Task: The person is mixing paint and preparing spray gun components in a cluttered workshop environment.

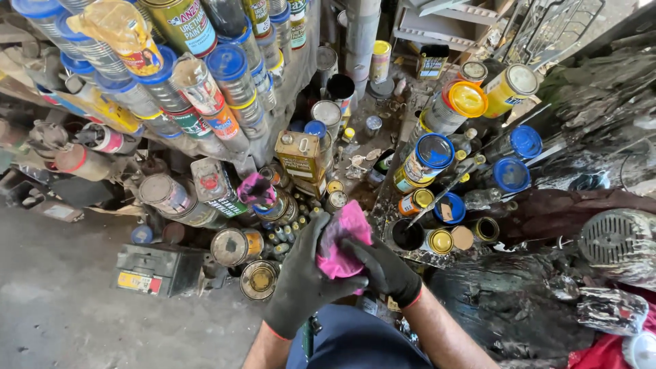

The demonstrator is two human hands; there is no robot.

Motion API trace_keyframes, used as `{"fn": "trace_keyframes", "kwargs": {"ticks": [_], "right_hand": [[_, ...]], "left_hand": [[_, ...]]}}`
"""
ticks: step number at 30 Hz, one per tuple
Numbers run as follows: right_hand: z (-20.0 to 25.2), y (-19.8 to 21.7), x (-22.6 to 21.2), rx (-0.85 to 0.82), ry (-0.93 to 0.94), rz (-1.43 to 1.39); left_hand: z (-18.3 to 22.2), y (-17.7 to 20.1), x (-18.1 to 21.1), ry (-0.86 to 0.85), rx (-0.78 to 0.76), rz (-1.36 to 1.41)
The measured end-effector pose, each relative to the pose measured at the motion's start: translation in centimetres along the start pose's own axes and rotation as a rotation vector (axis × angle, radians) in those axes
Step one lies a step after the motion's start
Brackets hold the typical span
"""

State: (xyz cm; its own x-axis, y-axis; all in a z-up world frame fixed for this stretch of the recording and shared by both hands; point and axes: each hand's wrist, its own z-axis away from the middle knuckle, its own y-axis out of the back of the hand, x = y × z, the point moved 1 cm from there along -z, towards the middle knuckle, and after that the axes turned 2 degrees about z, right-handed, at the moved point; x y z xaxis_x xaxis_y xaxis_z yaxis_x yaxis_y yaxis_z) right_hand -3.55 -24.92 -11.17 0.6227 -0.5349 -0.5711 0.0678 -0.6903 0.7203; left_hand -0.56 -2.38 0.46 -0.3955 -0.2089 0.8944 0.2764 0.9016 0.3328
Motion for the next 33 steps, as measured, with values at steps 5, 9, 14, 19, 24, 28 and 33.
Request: {"fn": "trace_keyframes", "kwargs": {"ticks": [5,9,14,19,24,28,33], "right_hand": [[-2.0,1.5,-1.9,0.027,0.029,-0.040],[-1.7,1.4,-2.4,-0.007,-0.038,-0.070],[-0.6,0.7,-2.1,0.019,-0.038,-0.034],[0.4,0.8,-2.0,0.004,-0.073,-0.004],[0.7,1.0,-2.3,0.020,-0.005,-0.048],[0.6,1.6,-3.6,0.011,-0.016,-0.104],[0.4,1.4,-4.7,0.090,-0.012,-0.158]], "left_hand": [[-0.3,0.2,1.1,-0.063,-0.015,-0.030],[-0.5,0.0,1.5,-0.090,-0.050,-0.036],[-0.8,-0.2,2.8,0.021,-0.117,0.015],[-0.9,-0.9,3.2,0.091,-0.133,0.040],[-0.8,-1.1,2.8,0.065,-0.115,0.050],[-0.4,-0.9,1.5,0.043,-0.130,0.058],[-0.1,-0.4,0.9,0.115,-0.157,0.141]]}}
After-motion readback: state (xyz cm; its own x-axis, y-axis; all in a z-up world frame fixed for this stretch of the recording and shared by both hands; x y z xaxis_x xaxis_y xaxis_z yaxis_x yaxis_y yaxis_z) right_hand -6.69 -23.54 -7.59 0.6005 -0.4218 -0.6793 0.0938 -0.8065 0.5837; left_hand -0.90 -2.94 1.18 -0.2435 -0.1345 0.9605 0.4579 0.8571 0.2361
